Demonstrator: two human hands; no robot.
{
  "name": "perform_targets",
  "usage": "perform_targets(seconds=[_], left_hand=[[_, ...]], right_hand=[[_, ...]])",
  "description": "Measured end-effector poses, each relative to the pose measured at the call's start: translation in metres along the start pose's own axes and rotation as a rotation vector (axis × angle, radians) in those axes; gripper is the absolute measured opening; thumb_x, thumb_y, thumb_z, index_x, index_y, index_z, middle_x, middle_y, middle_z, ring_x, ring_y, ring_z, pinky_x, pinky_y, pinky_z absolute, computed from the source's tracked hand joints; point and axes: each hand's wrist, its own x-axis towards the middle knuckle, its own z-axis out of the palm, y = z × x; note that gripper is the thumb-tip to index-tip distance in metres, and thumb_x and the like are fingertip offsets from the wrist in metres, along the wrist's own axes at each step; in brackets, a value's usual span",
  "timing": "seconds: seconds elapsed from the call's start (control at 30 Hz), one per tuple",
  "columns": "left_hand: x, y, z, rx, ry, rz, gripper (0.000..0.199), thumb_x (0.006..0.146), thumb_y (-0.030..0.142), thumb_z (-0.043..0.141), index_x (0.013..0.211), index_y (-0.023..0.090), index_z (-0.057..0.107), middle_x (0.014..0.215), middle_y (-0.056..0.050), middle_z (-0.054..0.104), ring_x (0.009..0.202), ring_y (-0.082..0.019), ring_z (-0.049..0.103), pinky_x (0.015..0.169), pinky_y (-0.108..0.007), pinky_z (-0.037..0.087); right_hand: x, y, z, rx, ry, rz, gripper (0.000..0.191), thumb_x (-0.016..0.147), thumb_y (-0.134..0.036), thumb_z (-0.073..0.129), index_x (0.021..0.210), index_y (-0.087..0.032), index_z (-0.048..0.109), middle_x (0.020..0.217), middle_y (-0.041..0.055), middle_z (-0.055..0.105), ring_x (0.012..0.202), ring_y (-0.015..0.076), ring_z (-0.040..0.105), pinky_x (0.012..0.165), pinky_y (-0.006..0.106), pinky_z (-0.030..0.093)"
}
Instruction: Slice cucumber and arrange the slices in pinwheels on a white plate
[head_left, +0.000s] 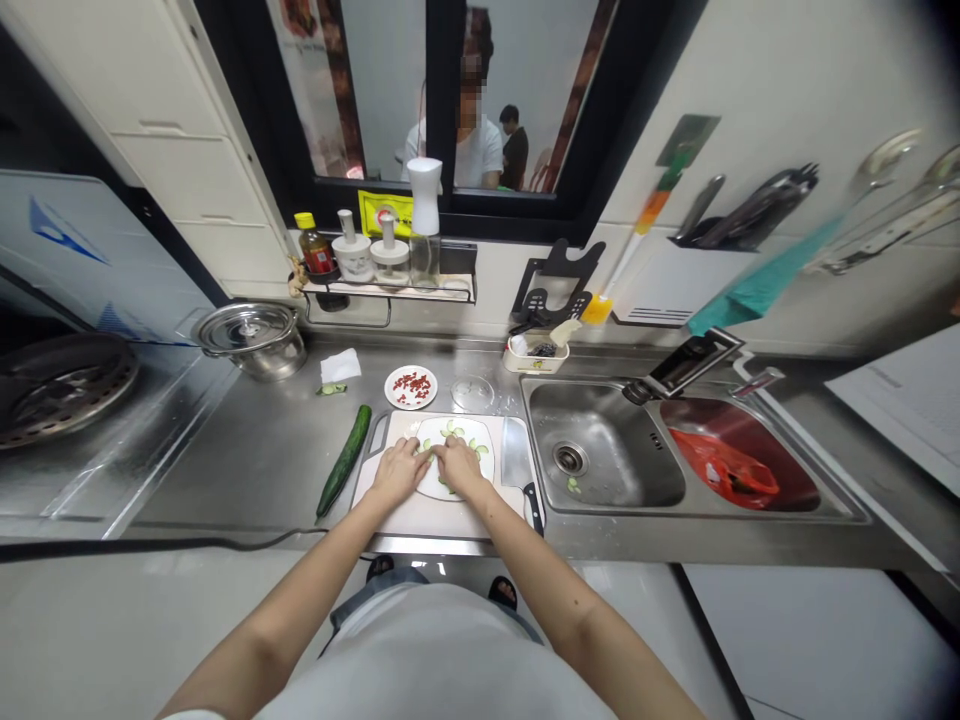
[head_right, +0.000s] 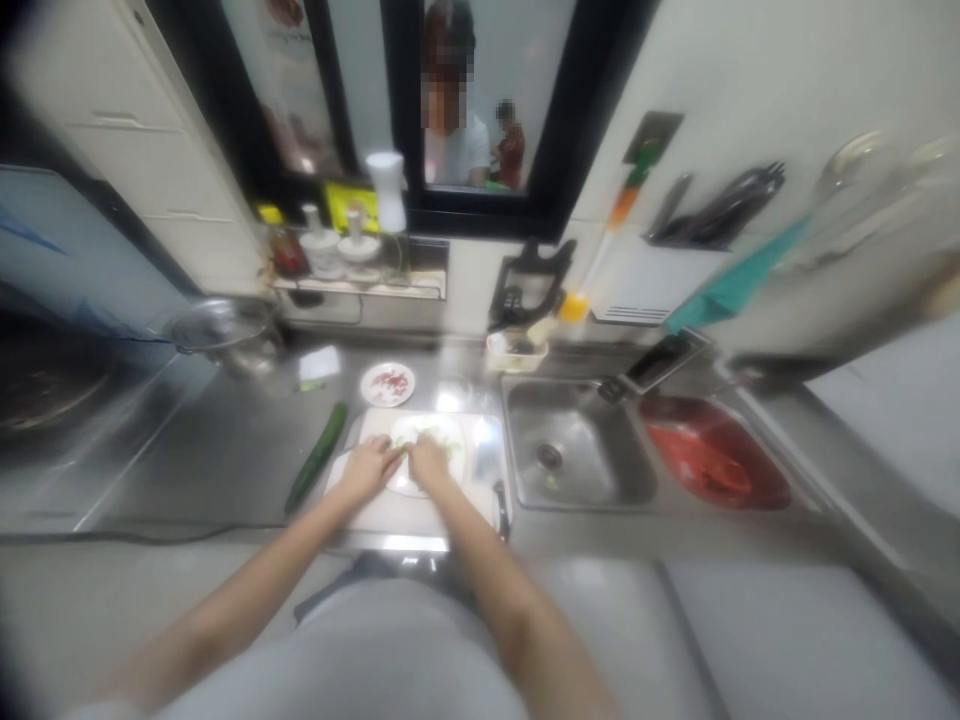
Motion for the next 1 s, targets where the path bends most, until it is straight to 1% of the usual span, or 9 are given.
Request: perform_targets(seconds=[0.3,0.47,0.6,0.73,0.83,1.0], left_hand=[[0.003,-0.002,0.004,-0.002,-0.022,-0.013,0.034,0.096,0.037,0.041,0.117,0.028,0.065,0.104,-0.009,0.055,0.098,-0.023,0.047,0.082,-0.033,0.042],[0.007,-0.001,0.002,-0.028,-0.023,-0.037,0.033,0.096,0.038,0.041,0.108,0.025,0.069,0.103,-0.010,0.055,0.099,-0.023,0.048,0.081,-0.033,0.042],[0.012,0.004,-0.001,-0.020,-0.039,-0.053,0.037,0.097,0.039,0.039,0.103,0.022,0.071,0.100,-0.011,0.057,0.098,-0.023,0.049,0.079,-0.033,0.042],[0.016,0.007,-0.002,0.001,-0.074,-0.044,0.040,0.098,0.037,0.036,0.098,0.018,0.071,0.095,-0.011,0.060,0.097,-0.024,0.051,0.079,-0.034,0.042],[0.018,0.008,-0.004,-0.006,-0.099,-0.042,0.041,0.098,0.035,0.035,0.094,0.017,0.072,0.091,-0.012,0.062,0.097,-0.024,0.052,0.079,-0.034,0.042],[0.018,0.007,-0.005,-0.038,-0.081,-0.061,0.036,0.097,0.033,0.038,0.089,0.018,0.070,0.090,-0.012,0.064,0.098,-0.025,0.053,0.079,-0.034,0.042]], right_hand=[[0.001,-0.001,0.001,0.002,-0.025,0.003,0.036,0.095,-0.024,0.037,0.119,-0.026,0.065,0.116,0.0126,0.058,0.108,0.0243,0.051,0.084,0.033,0.042],[0.005,0.000,-0.002,0.023,-0.040,0.022,0.037,0.094,-0.020,0.038,0.118,-0.025,0.066,0.114,0.0122,0.060,0.108,0.0235,0.052,0.082,0.031,0.042],[0.010,0.000,-0.004,0.039,-0.056,0.026,0.034,0.093,-0.020,0.041,0.115,-0.023,0.067,0.112,0.0124,0.061,0.108,0.0238,0.052,0.081,0.031,0.042],[0.016,-0.001,-0.005,0.074,-0.039,0.019,0.032,0.092,-0.019,0.042,0.109,-0.020,0.069,0.110,0.0133,0.063,0.106,0.0237,0.054,0.080,0.030,0.042],[0.019,0.000,-0.007,0.102,-0.023,0.012,0.030,0.092,-0.020,0.043,0.105,-0.019,0.070,0.109,0.0117,0.066,0.104,0.0221,0.057,0.080,0.028,0.041],[0.018,0.004,-0.010,0.151,0.014,0.040,0.031,0.093,-0.020,0.041,0.104,-0.018,0.070,0.105,0.0101,0.069,0.099,0.0200,0.060,0.079,0.026,0.040]])
